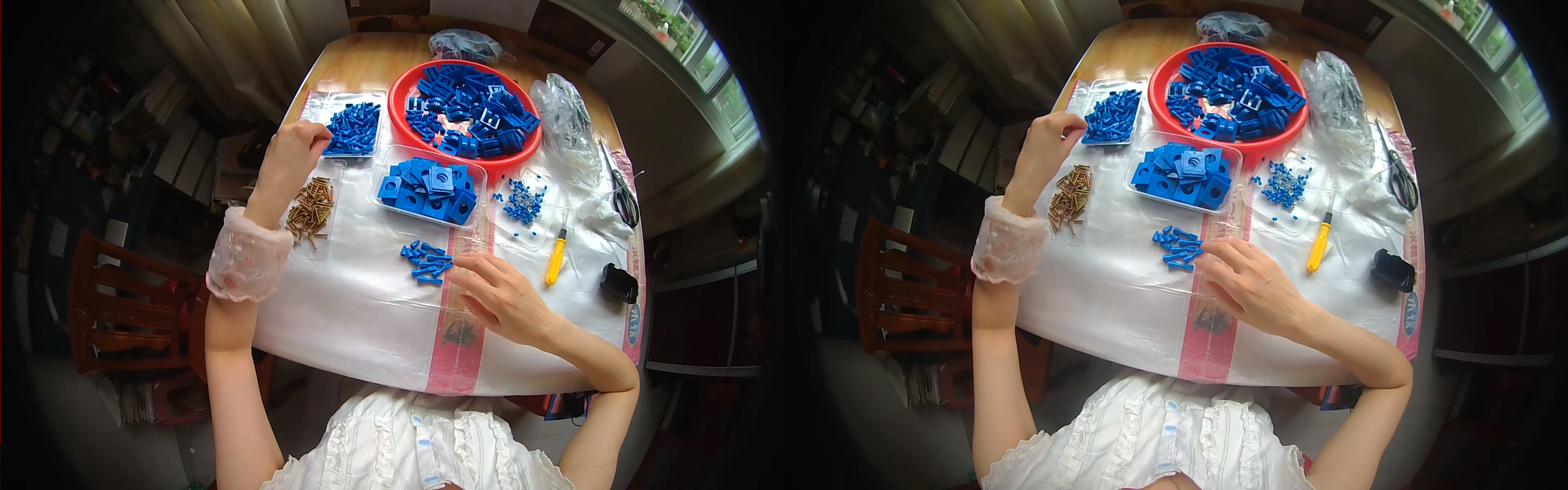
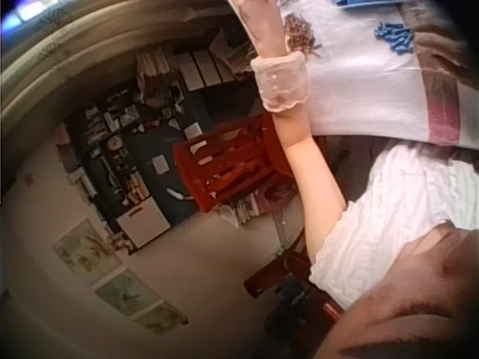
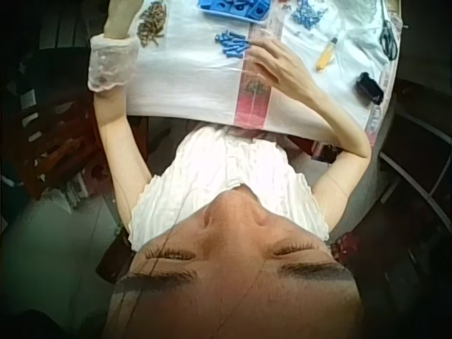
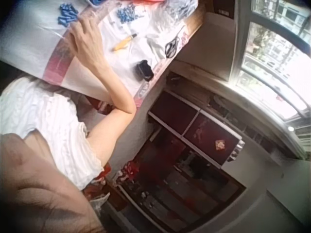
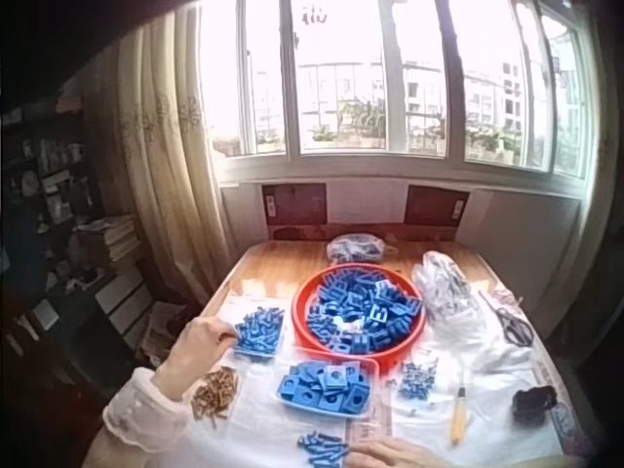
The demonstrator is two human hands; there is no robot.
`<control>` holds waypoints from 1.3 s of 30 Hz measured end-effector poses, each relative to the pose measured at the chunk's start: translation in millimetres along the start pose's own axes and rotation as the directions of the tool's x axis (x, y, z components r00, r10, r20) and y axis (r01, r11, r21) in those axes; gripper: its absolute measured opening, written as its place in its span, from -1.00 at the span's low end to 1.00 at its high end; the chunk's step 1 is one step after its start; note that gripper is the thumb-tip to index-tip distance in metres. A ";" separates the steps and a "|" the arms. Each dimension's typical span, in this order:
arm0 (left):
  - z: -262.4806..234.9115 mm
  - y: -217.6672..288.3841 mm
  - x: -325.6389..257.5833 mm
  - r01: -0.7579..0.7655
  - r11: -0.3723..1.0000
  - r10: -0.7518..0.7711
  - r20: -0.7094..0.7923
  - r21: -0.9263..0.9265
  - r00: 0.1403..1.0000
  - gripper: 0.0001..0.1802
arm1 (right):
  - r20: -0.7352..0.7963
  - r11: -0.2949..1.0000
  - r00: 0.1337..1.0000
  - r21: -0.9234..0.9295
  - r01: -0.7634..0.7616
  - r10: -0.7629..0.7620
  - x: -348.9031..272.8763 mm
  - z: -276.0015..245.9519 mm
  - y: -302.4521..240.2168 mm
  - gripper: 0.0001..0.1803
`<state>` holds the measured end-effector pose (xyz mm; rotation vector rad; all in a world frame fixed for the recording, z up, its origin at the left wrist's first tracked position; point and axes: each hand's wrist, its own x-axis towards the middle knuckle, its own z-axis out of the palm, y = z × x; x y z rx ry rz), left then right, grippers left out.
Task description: The recorder sorts small blue plastic parts from a bag and snaps them together to assemble fixtures at a table.
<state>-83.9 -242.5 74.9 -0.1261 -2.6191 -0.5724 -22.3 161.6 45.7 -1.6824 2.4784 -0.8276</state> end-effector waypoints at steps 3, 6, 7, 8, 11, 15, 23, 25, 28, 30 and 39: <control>12.7 -8.0 14.2 -0.010 0.986 -0.004 0.083 0.167 0.997 -0.90 | -0.044 1.000 0.999 -0.002 0.019 -0.019 -5.0 -1.6 -1.3 -0.72; 30.9 -3.7 19.6 -0.136 0.982 0.110 0.185 0.133 0.977 -0.89 | -0.001 1.000 1.000 0.012 0.009 -0.009 -10.5 0.2 1.0 -0.78; 35.5 5.8 21.0 -0.137 0.974 0.097 0.218 0.178 0.971 -0.92 | 0.002 1.000 1.000 0.011 0.009 -0.009 -12.4 2.7 3.1 -0.80; 42.5 7.3 23.2 -0.167 0.964 0.118 0.233 0.205 0.965 -0.92 | 0.004 1.000 1.000 0.010 0.010 -0.010 -13.9 4.1 4.3 -0.82; 56.6 1.7 28.6 -0.223 0.940 0.153 0.267 0.258 0.952 -0.92 | 0.016 1.000 1.000 0.005 0.006 -0.006 -13.5 4.5 3.9 -0.83; 60.4 -5.4 36.0 -0.218 0.962 0.168 0.277 0.161 0.946 -0.87 | -0.006 1.000 1.000 0.017 0.013 -0.013 -16.1 3.9 4.1 -0.80; 57.3 -10.9 70.5 0.128 0.987 -0.154 0.360 0.096 0.920 -0.67 | 0.014 0.999 1.000 0.032 0.004 -0.005 -24.3 -1.8 4.3 -0.67; 66.6 -9.7 74.9 0.117 0.983 -0.162 0.374 0.139 0.913 -0.67 | 0.018 1.000 1.000 0.029 -0.004 0.004 -25.6 -2.1 4.8 -0.67; 75.8 -5.8 77.4 0.097 0.973 -0.168 0.363 0.207 0.917 -0.69 | 0.027 1.000 1.000 0.020 -0.012 0.011 -26.6 -2.0 5.3 -0.67; 79.4 -5.8 77.0 0.070 0.970 -0.149 0.340 0.234 0.928 -0.71 | 0.014 1.000 1.000 0.011 -0.002 0.002 -26.0 -0.6 5.5 -0.70; 85.0 5.5 69.1 -0.108 0.935 0.018 0.260 0.338 0.966 -0.81 | -0.009 1.000 1.000 -0.020 0.019 -0.019 -25.2 2.6 5.9 -0.78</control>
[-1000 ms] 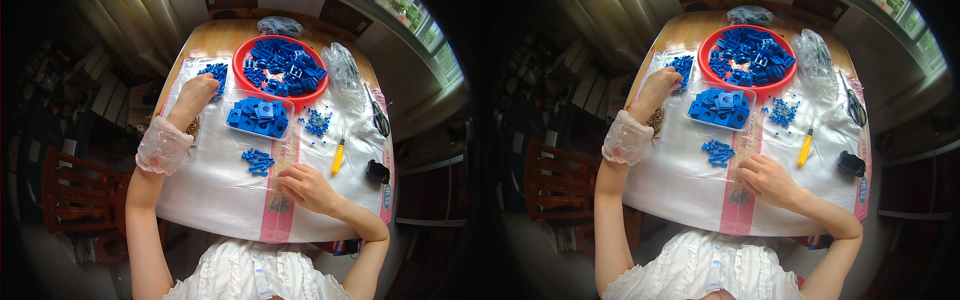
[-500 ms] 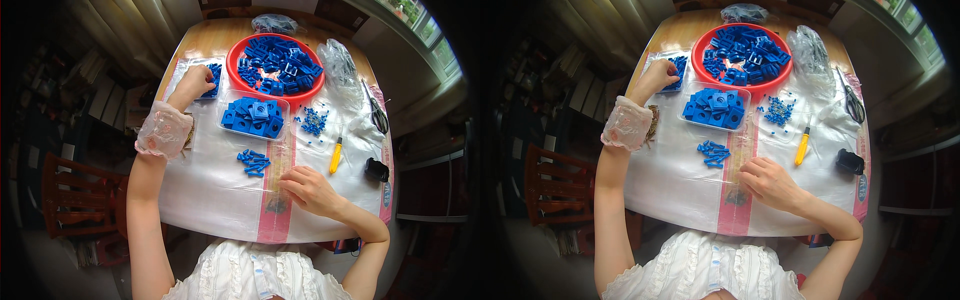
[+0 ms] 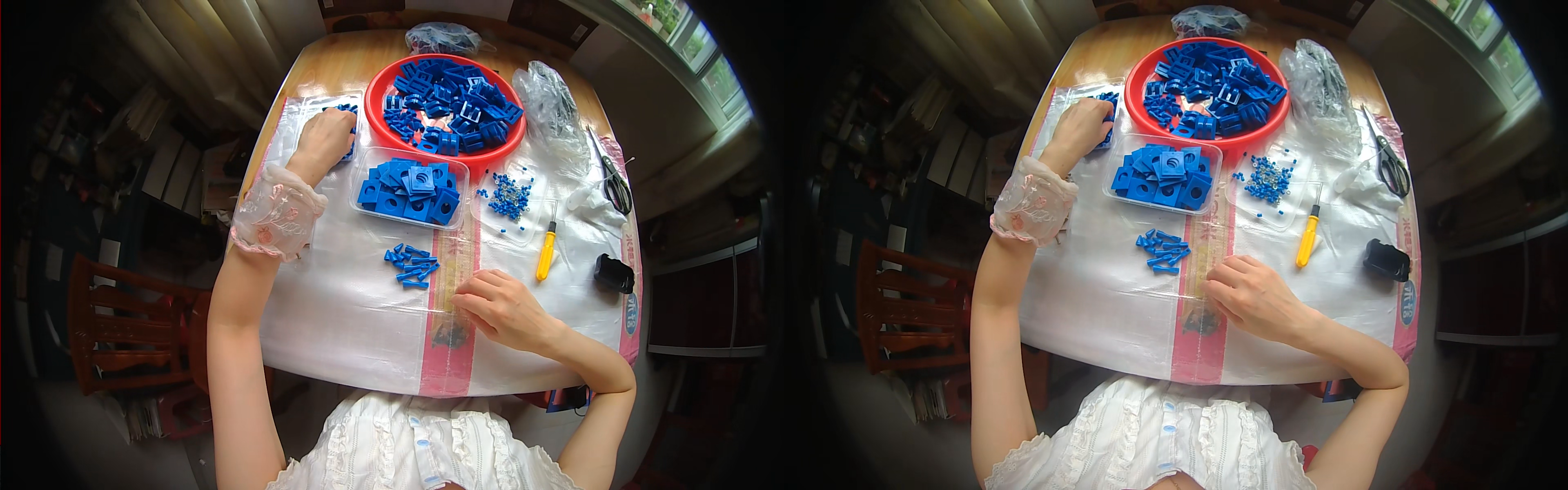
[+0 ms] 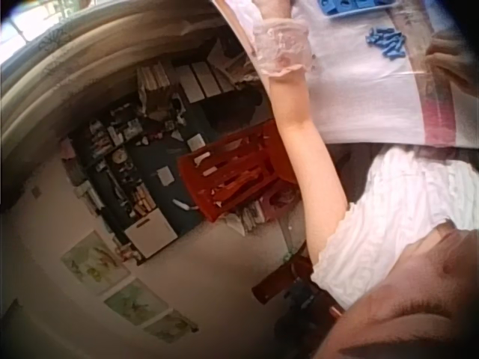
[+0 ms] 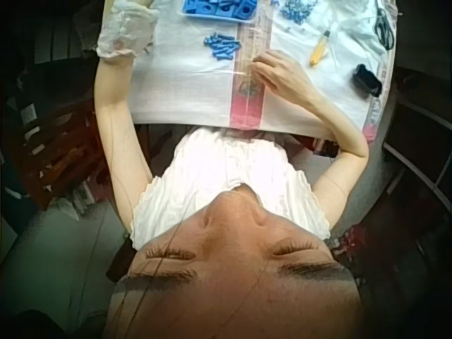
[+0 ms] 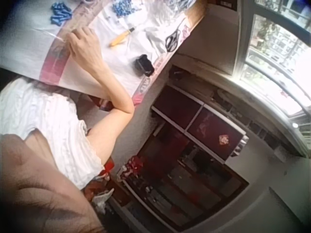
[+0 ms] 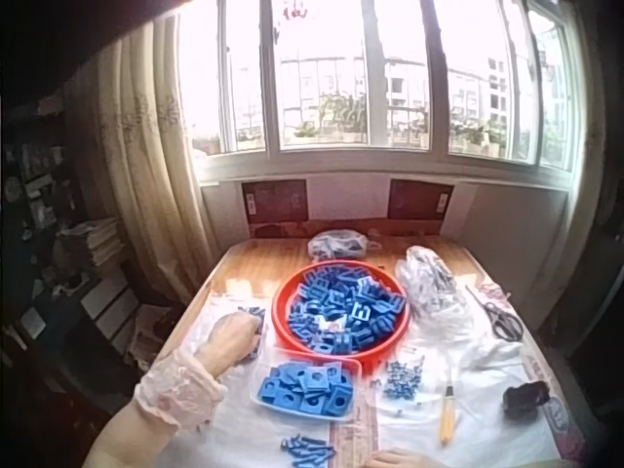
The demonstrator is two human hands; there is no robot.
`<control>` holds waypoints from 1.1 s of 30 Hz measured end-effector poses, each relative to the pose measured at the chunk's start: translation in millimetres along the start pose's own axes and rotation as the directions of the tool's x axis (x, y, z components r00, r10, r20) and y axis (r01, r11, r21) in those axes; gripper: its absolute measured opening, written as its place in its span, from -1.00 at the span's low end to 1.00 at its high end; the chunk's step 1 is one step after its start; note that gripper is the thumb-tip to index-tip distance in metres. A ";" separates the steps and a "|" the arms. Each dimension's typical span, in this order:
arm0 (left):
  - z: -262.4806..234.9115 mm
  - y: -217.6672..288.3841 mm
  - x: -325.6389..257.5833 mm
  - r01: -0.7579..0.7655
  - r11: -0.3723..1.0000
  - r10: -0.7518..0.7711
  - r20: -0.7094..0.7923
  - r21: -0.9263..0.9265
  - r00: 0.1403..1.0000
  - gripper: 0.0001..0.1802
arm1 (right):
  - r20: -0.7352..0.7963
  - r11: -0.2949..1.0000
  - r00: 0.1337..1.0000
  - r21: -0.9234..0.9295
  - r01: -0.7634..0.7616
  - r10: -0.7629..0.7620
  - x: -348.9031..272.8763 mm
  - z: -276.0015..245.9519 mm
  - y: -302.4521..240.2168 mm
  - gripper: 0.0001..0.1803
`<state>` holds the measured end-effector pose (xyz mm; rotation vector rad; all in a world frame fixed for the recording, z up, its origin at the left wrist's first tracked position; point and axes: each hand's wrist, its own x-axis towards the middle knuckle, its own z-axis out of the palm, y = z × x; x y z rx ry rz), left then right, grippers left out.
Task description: The recorder sorts small blue plastic parts from a bag and snaps them together to assemble fixtures at a table.
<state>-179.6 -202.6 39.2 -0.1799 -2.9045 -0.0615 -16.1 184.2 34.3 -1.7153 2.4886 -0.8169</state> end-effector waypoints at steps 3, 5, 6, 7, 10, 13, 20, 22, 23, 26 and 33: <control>-2.3 0.5 -2.9 0.015 1.000 -0.015 -0.024 0.008 1.000 -0.80 | -0.008 1.000 1.000 0.004 0.006 -0.006 1.3 0.6 -1.2 -0.79; -6.5 1.7 -12.0 -0.001 0.998 -0.005 -0.116 -0.056 0.993 -0.84 | 0.005 1.000 1.000 0.007 0.006 -0.006 1.3 0.3 -0.7 -0.78; -9.9 4.2 -17.5 -0.014 0.995 -0.001 -0.153 -0.098 0.988 -0.85 | -0.003 1.000 1.000 0.009 0.005 -0.005 1.1 1.1 -0.7 -0.79; -22.1 11.2 -28.2 -0.029 0.988 0.002 -0.173 -0.154 0.985 -0.85 | -0.013 1.000 1.000 0.014 0.007 -0.007 0.7 2.3 -0.1 -0.79; -75.5 55.7 -79.6 -0.055 0.913 0.047 -0.028 -0.405 0.998 -0.85 | -0.030 1.000 1.000 0.007 0.000 0.000 -1.8 1.3 2.6 -0.79; -94.0 86.7 -141.7 -0.046 0.855 0.207 0.259 -0.516 0.943 -0.88 | -0.017 1.000 1.000 0.019 0.000 0.000 -3.0 1.0 3.5 -0.79; -53.9 101.1 -173.3 -0.054 0.839 0.228 0.260 -0.541 0.938 -0.90 | -0.034 1.000 0.999 0.009 0.018 -0.018 -1.7 3.8 0.0 -0.80; -54.8 105.0 -173.6 -0.064 0.826 0.242 0.250 -0.559 0.938 -0.88 | -0.026 1.000 1.000 0.008 0.014 -0.014 -2.7 3.1 0.4 -0.81; -55.7 106.5 -173.8 -0.069 0.820 0.248 0.245 -0.568 0.937 -0.87 | -0.022 1.000 1.000 0.008 0.012 -0.012 -3.1 2.7 0.5 -0.81; -67.7 111.9 -172.6 -0.018 0.824 0.187 0.242 -0.566 0.952 -0.83 | 0.024 1.000 1.000 0.016 -0.013 0.013 -5.4 1.3 0.8 -0.71; -51.9 122.8 -160.8 -0.206 0.836 0.254 0.025 -0.508 0.967 -0.85 | 0.024 1.000 1.000 0.018 -0.005 0.005 -4.8 3.1 0.6 -0.68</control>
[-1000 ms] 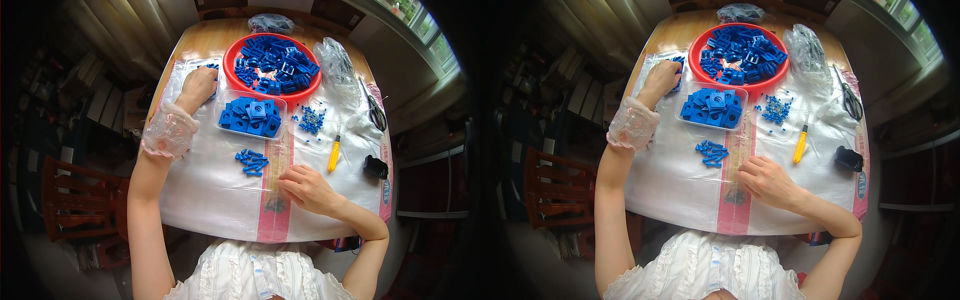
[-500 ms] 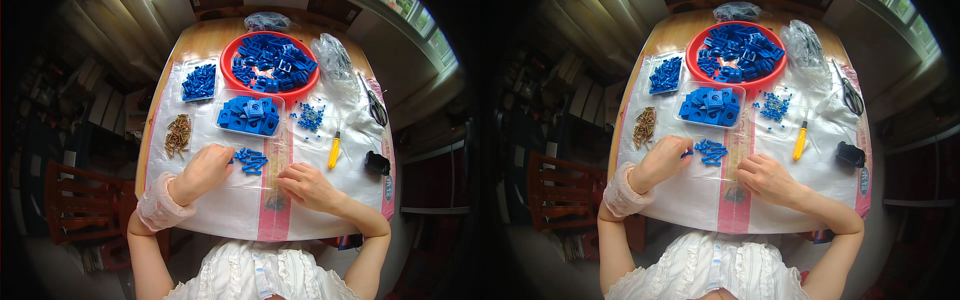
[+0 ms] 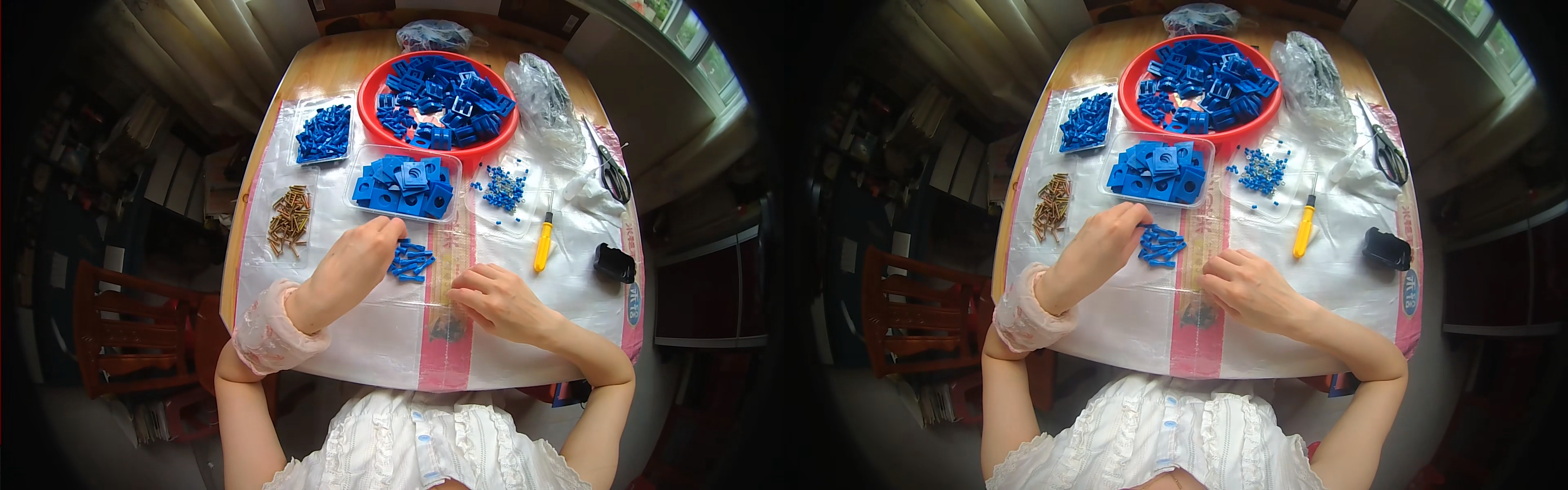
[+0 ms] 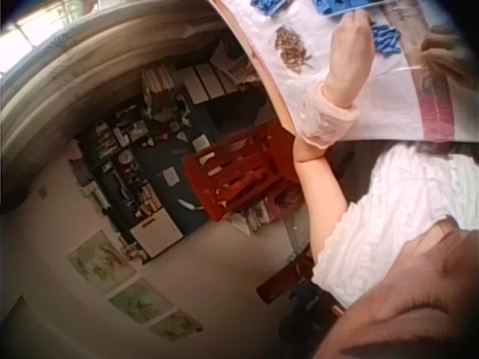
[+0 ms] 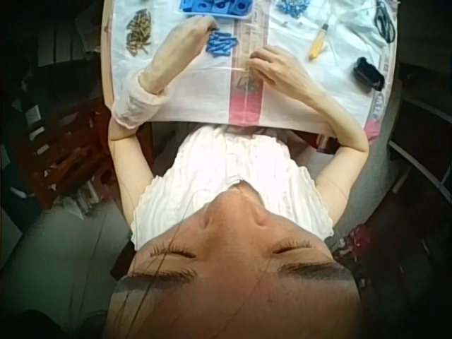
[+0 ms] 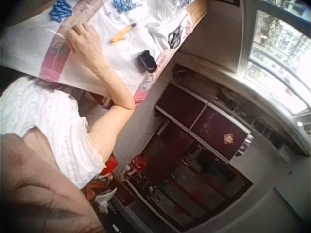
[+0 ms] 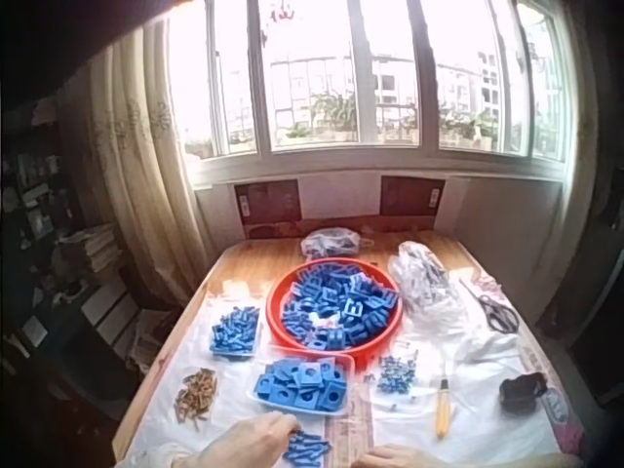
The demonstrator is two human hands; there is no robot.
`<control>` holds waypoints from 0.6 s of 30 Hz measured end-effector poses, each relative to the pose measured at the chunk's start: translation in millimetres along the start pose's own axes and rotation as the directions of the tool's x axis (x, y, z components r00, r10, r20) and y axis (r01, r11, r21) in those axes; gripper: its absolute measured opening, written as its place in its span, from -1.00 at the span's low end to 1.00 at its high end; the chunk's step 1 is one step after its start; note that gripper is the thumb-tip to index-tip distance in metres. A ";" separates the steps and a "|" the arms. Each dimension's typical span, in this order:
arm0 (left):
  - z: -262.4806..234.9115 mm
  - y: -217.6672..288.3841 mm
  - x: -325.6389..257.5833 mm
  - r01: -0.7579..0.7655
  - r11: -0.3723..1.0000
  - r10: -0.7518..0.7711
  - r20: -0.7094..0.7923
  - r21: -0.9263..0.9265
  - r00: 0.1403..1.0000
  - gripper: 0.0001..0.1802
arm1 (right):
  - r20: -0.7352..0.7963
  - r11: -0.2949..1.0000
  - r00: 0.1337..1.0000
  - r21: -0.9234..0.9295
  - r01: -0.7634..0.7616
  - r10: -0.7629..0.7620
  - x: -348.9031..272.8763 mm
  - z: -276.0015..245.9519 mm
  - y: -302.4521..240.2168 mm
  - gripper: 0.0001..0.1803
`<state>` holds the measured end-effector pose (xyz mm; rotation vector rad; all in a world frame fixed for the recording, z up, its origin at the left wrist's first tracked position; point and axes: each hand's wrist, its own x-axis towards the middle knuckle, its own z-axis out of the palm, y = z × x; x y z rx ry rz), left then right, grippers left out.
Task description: The recorder sorts small blue plastic parts from a bag and snaps them together to assemble fixtures at a table.
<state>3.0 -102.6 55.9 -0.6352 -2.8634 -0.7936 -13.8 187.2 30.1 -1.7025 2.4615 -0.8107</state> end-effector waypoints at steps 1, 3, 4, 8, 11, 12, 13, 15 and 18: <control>3.1 5.5 4.7 -0.025 0.998 0.023 0.032 0.063 0.999 -0.85 | 0.002 1.000 1.000 -0.004 -0.001 0.001 -0.3 -0.1 0.0 -0.68; 9.7 9.8 12.4 -0.093 0.983 0.083 0.070 0.160 0.994 -0.85 | 0.006 1.000 1.000 -0.006 -0.005 0.005 -1.1 0.2 0.1 -0.68; 15.3 7.8 16.0 -0.133 0.972 0.120 0.076 0.195 0.990 -0.85 | 0.008 1.000 1.000 -0.005 -0.007 0.007 -1.4 1.1 0.0 -0.68; 23.6 2.6 18.4 -0.185 0.955 0.176 0.058 0.232 0.983 -0.89 | -0.007 1.000 1.000 -0.001 -0.006 0.006 -1.7 3.3 -0.7 -0.68; 12.8 2.9 15.1 -0.177 0.966 0.174 0.031 0.187 0.984 -0.86 | 0.005 1.000 1.000 0.018 -0.012 0.012 -3.0 2.0 0.5 -0.68; 9.1 2.6 12.5 -0.160 0.971 0.165 -0.016 0.176 0.986 -0.82 | 0.003 0.999 1.000 0.037 -0.024 0.024 -3.5 1.5 0.9 -0.66; 5.3 1.9 8.6 -0.144 0.976 0.156 -0.063 0.164 0.986 -0.78 | 0.001 0.998 0.999 0.057 -0.036 0.036 -4.1 1.0 1.2 -0.64; -0.5 -4.6 -3.7 -0.058 0.987 0.074 -0.101 0.151 0.992 -0.71 | -0.044 0.991 0.995 0.109 -0.082 0.087 -3.5 -0.4 -0.7 -0.58; 1.9 -21.2 -20.8 0.056 0.987 -0.041 -0.099 0.154 0.994 -0.62 | -0.118 0.966 0.975 0.202 -0.161 0.187 0.4 -3.9 -6.5 -0.51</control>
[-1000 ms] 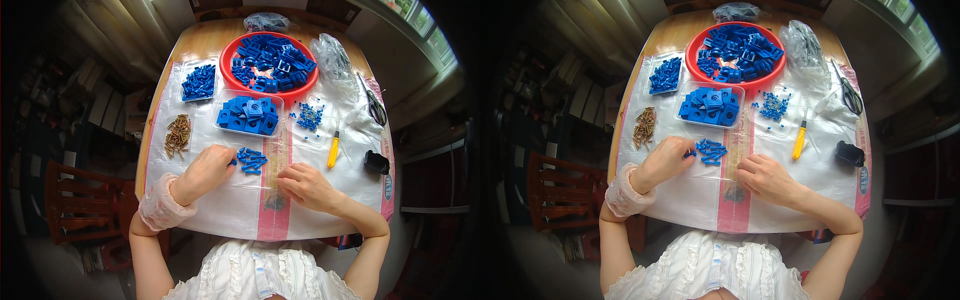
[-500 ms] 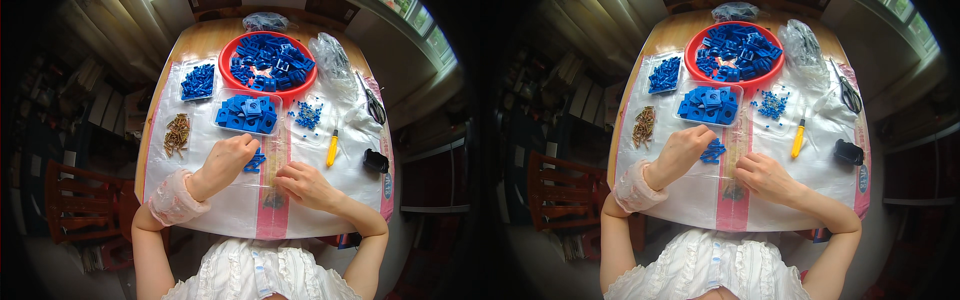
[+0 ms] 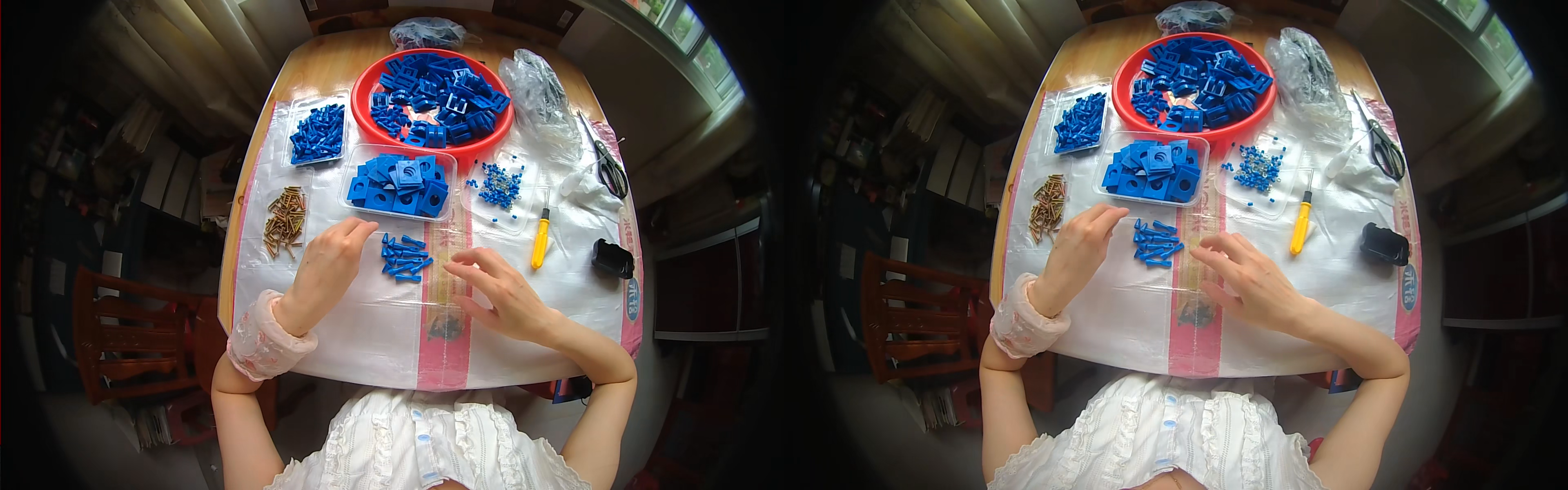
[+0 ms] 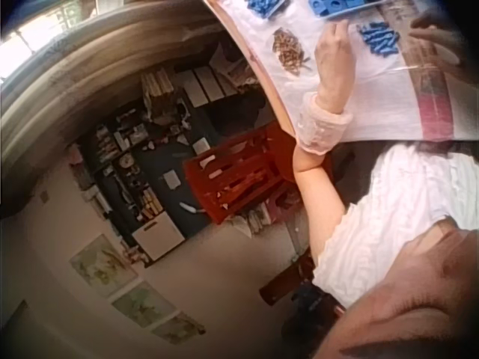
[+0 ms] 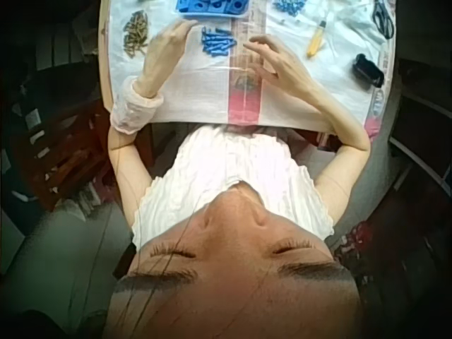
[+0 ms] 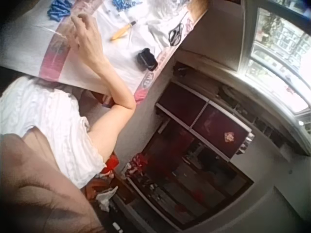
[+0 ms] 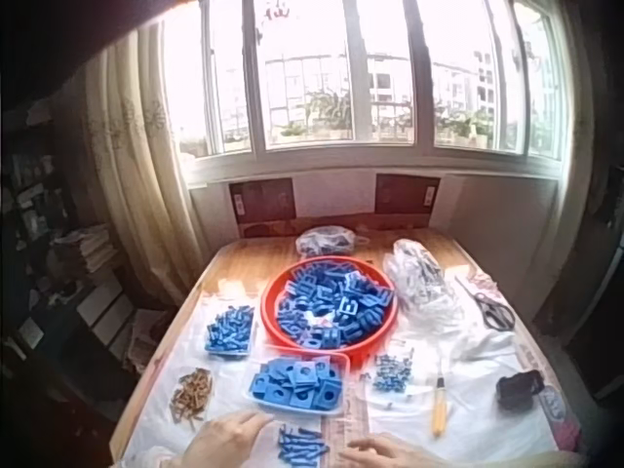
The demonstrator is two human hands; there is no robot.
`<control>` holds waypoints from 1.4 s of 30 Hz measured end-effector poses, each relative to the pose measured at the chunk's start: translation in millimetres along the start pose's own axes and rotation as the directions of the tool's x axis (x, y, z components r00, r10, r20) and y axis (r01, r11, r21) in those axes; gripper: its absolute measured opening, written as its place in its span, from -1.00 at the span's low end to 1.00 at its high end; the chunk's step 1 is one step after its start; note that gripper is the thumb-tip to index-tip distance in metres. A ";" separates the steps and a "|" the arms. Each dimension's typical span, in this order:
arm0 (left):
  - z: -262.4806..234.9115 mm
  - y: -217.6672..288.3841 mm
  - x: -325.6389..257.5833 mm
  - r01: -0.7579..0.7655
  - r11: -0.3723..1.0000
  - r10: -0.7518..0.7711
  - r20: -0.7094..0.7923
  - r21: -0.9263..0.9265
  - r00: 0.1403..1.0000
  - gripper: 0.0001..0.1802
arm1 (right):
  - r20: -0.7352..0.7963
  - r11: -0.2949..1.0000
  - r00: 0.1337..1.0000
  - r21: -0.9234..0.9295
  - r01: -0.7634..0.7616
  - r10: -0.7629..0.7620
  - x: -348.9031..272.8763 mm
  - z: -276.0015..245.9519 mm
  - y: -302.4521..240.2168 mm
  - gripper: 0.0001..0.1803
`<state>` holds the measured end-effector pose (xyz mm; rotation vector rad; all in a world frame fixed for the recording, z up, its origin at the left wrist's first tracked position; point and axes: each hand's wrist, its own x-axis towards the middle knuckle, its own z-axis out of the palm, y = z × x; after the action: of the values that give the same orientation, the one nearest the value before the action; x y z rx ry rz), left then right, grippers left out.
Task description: The recorder sorts small blue plastic parts from a bag and snaps them together to assemble fixtures at a table.
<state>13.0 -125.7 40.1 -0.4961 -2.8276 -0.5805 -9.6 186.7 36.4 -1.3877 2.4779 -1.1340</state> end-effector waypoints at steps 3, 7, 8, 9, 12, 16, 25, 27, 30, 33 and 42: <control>12.2 -8.6 -5.6 -0.102 0.995 0.101 -0.035 -0.007 0.994 -0.59 | 0.028 1.000 0.999 0.004 -0.021 0.021 2.5 -0.3 -0.5 -0.50; 16.8 -2.7 -1.9 -0.205 0.978 0.204 -0.036 -0.033 0.978 -0.57 | 0.112 0.998 0.994 -0.067 0.020 -0.013 2.4 -0.6 1.7 -0.55; 16.0 -1.1 -2.1 -0.210 0.977 0.209 -0.041 -0.039 0.977 -0.56 | 0.133 0.998 0.991 -0.066 0.017 -0.008 2.4 -1.0 1.4 -0.56; 13.7 -1.3 -2.7 -0.218 0.976 0.217 -0.059 -0.011 0.974 -0.57 | 0.127 0.997 0.992 -0.071 0.025 -0.015 3.2 -1.9 1.1 -0.57; 1.0 -5.1 -6.4 -0.202 0.978 0.206 -0.087 0.049 0.975 -0.61 | 0.089 0.995 0.996 -0.090 0.039 -0.031 7.9 -6.8 1.8 -0.60; -42.1 -13.4 -16.8 -0.069 0.996 0.075 -0.142 0.049 0.987 -0.73 | 0.024 0.995 0.999 -0.091 0.027 -0.025 11.4 -12.8 2.0 -0.63; -89.0 -132.7 16.0 0.354 0.935 -0.343 -0.345 -0.032 0.874 -0.72 | 0.083 0.998 0.996 -0.059 0.034 -0.029 -8.3 -4.0 -9.0 -0.64; -74.2 -158.7 38.9 0.415 0.910 -0.399 -0.302 -0.013 0.866 -0.65 | 0.073 0.997 0.997 -0.078 0.021 -0.016 -13.6 -4.7 -12.1 -0.63; -63.1 -171.2 64.6 0.528 0.845 -0.502 -0.213 0.086 0.838 -0.58 | 0.055 0.996 0.998 -0.087 0.010 -0.005 -22.9 -5.5 -14.9 -0.65; -50.7 -185.6 85.8 0.610 0.779 -0.580 -0.202 0.145 0.789 -0.56 | 0.031 0.997 0.999 -0.068 -0.020 0.022 -29.2 -8.5 -11.4 -0.65; -27.9 -222.4 115.2 0.550 0.817 -0.564 -0.047 -0.173 0.824 -0.52 | -0.033 0.999 0.999 -0.040 0.029 -0.030 -28.7 -5.3 1.2 -0.67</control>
<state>-170.5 -297.3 20.1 0.3656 -2.8261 -0.8984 4.2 212.1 31.8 -1.4313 2.5243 -1.1295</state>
